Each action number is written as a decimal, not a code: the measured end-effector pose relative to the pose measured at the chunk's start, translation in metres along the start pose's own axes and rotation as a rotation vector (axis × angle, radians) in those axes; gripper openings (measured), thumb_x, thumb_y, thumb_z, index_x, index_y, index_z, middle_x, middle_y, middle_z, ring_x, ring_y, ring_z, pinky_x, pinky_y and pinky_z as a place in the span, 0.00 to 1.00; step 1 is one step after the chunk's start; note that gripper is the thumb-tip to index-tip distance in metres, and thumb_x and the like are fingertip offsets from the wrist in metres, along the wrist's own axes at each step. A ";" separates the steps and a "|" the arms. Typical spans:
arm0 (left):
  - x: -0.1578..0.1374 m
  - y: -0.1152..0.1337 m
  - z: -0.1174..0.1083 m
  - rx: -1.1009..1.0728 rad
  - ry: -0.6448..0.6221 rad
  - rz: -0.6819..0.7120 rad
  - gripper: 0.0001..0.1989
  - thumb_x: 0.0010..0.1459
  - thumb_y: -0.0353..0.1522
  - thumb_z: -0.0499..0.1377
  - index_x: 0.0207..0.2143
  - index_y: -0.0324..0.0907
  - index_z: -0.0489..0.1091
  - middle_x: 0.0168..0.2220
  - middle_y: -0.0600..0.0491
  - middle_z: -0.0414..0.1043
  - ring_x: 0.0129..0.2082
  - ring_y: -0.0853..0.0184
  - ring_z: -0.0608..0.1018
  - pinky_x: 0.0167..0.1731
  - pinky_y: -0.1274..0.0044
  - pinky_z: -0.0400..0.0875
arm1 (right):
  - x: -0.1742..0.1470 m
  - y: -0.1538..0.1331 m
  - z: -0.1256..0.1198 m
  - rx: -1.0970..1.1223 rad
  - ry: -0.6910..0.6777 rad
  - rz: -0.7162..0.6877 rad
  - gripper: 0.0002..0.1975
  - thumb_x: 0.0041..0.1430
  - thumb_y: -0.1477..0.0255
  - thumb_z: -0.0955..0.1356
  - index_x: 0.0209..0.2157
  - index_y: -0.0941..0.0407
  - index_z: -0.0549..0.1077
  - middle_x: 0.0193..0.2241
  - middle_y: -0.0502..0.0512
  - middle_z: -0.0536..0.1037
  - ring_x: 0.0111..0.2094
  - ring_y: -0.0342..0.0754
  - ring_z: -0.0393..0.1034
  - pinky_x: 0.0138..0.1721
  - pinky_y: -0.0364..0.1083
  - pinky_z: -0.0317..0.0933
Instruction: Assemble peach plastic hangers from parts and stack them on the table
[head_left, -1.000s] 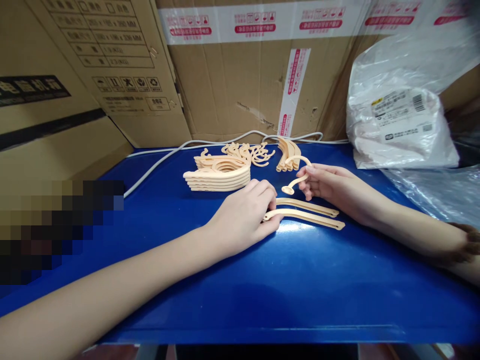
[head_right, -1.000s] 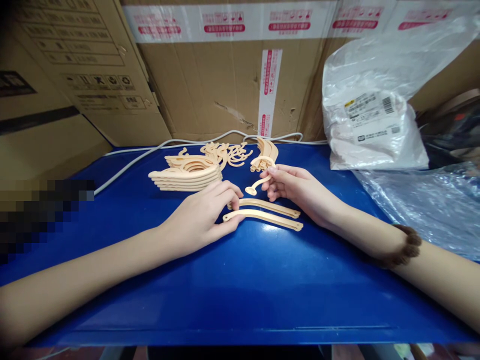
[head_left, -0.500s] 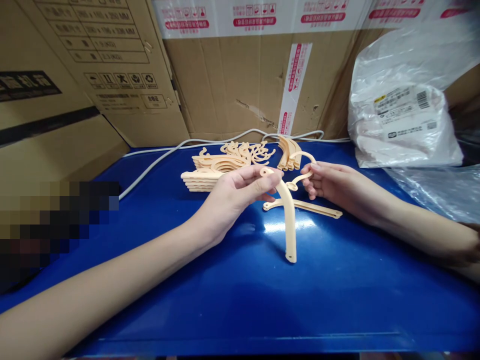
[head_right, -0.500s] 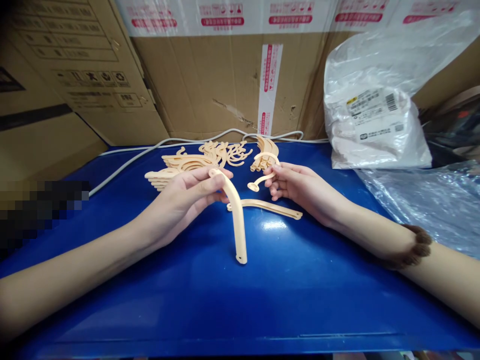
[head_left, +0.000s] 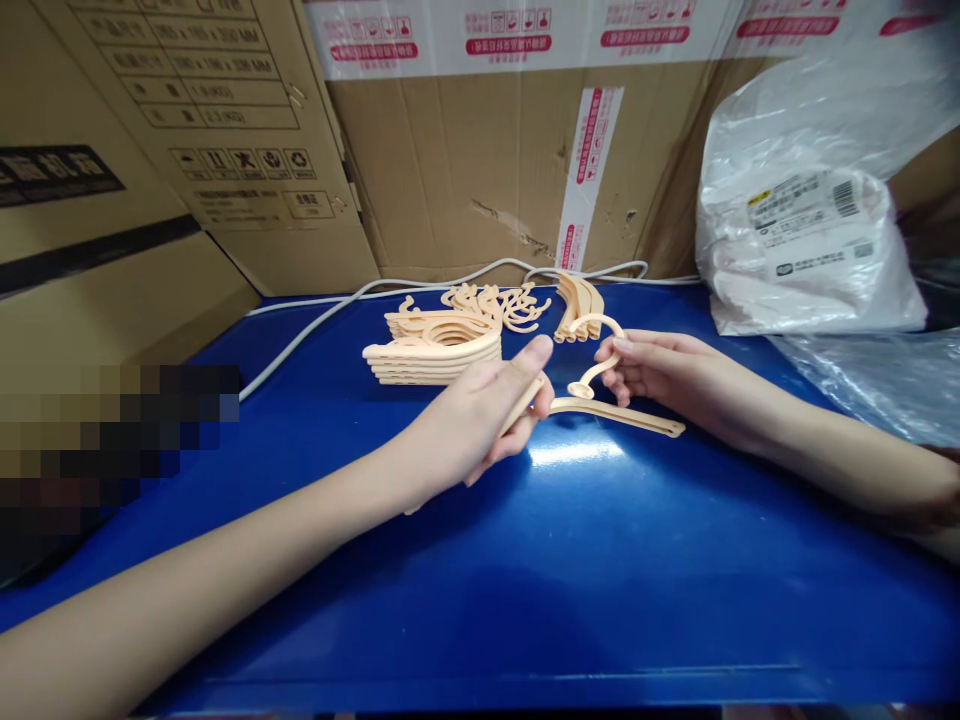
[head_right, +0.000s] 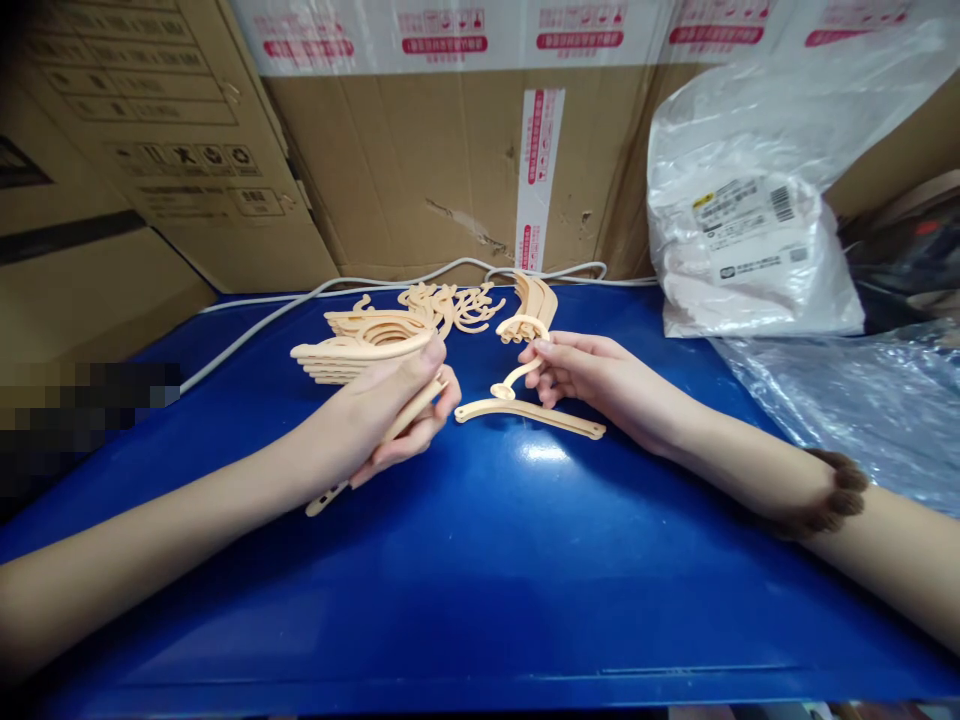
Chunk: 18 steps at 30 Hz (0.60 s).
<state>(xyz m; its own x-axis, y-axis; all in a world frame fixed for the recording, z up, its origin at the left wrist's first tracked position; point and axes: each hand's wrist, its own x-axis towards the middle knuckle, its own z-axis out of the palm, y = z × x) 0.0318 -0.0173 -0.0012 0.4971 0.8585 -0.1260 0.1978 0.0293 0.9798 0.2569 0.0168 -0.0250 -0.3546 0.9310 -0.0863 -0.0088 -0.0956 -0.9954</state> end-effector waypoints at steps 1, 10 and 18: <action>-0.002 0.001 0.001 0.061 0.003 0.025 0.26 0.68 0.49 0.43 0.25 0.42 0.63 0.08 0.64 0.53 0.06 0.78 0.52 0.08 0.84 0.49 | 0.000 0.000 0.000 -0.006 -0.005 -0.001 0.11 0.58 0.63 0.70 0.34 0.56 0.78 0.29 0.52 0.77 0.30 0.41 0.68 0.33 0.42 0.62; -0.005 -0.008 -0.002 0.868 0.147 0.294 0.30 0.68 0.46 0.44 0.17 0.40 0.65 0.14 0.56 0.63 0.16 0.73 0.65 0.22 0.78 0.54 | -0.001 0.001 0.000 -0.055 -0.006 -0.007 0.12 0.56 0.60 0.72 0.34 0.55 0.78 0.30 0.52 0.78 0.29 0.43 0.68 0.35 0.44 0.63; 0.001 -0.014 -0.003 1.225 0.286 0.356 0.11 0.64 0.38 0.48 0.34 0.42 0.64 0.27 0.54 0.69 0.27 0.65 0.71 0.24 0.76 0.54 | -0.001 0.000 0.001 -0.076 0.013 -0.010 0.12 0.56 0.61 0.71 0.33 0.55 0.78 0.29 0.52 0.78 0.28 0.43 0.68 0.35 0.46 0.63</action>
<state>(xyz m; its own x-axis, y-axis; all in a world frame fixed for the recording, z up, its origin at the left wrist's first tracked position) 0.0269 -0.0154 -0.0147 0.5150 0.8049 0.2948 0.8049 -0.5724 0.1564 0.2562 0.0158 -0.0253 -0.3424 0.9365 -0.0764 0.0591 -0.0597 -0.9965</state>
